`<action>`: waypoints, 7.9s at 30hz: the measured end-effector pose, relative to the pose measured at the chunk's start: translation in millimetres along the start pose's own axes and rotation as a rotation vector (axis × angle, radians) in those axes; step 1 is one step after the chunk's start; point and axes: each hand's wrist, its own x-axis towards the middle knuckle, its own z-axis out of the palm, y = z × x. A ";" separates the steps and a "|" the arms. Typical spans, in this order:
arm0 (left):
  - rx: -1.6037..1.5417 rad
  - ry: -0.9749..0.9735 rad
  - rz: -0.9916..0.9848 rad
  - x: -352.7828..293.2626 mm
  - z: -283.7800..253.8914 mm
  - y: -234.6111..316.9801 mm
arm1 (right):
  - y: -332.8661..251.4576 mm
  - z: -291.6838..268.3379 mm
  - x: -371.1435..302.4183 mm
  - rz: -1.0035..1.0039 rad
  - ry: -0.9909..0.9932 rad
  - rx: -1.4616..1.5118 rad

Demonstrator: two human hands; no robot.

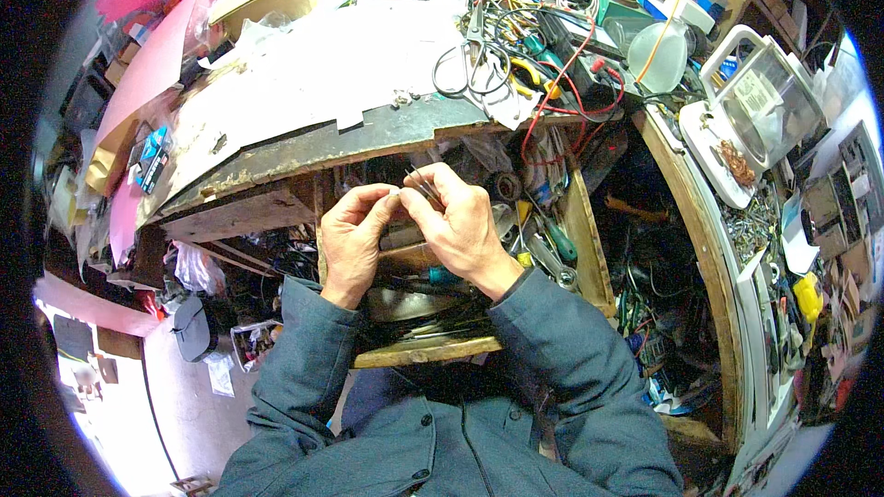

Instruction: The person sits at a cluttered workbench and repeatedly picks up small electronic components, aligns them, and appears to join or inspect them by hand. The person occasionally reaches for tools or other items on the bench but primarily handles the small parts directly.

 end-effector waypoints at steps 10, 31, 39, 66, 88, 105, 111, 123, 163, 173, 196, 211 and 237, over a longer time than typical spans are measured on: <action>-0.118 -0.065 -0.139 1.9 -4.0 -1.9 | -1.6 0.2 0.9 -0.104 -0.012 -0.070; 0.758 0.074 0.523 21.0 14.2 37.8 | 4.7 -14.1 13.5 -0.030 0.303 0.133; 1.458 -0.116 0.815 110.8 42.8 54.1 | 11.2 -21.8 16.6 0.011 0.235 0.207; 0.847 0.567 0.281 -114.9 -122.8 17.1 | 10.1 -21.9 5.9 0.138 -0.093 0.162; 1.638 0.830 -0.386 -169.5 -384.5 26.4 | 2.9 -5.6 -0.2 0.182 -0.264 0.053; 1.263 -0.081 0.837 88.1 -2.7 81.6 | 26.3 -16.8 9.6 0.043 -0.155 0.135; 1.417 -0.133 0.763 124.8 8.9 55.9 | 22.6 -15.2 10.3 0.024 -0.141 0.126; 0.285 0.003 0.226 39.8 6.9 62.8 | 1.7 -25.8 8.2 0.130 -0.143 0.224; -0.083 0.032 -0.049 12.6 -7.8 3.9 | 9.1 -17.1 8.4 0.003 -0.139 0.021; 0.050 0.017 0.063 11.4 -7.3 2.9 | -2.0 -13.5 6.9 -0.095 -0.143 -0.141; 0.326 0.006 0.115 8.8 -8.2 7.0 | 2.8 0.0 3.2 -0.296 0.001 -0.326; 0.199 0.035 0.123 10.0 -3.6 5.6 | 19.4 4.0 3.8 0.022 -0.014 0.098; 0.121 -0.053 0.040 8.6 -6.8 -0.4 | 19.4 -3.5 8.1 -0.015 -0.028 0.028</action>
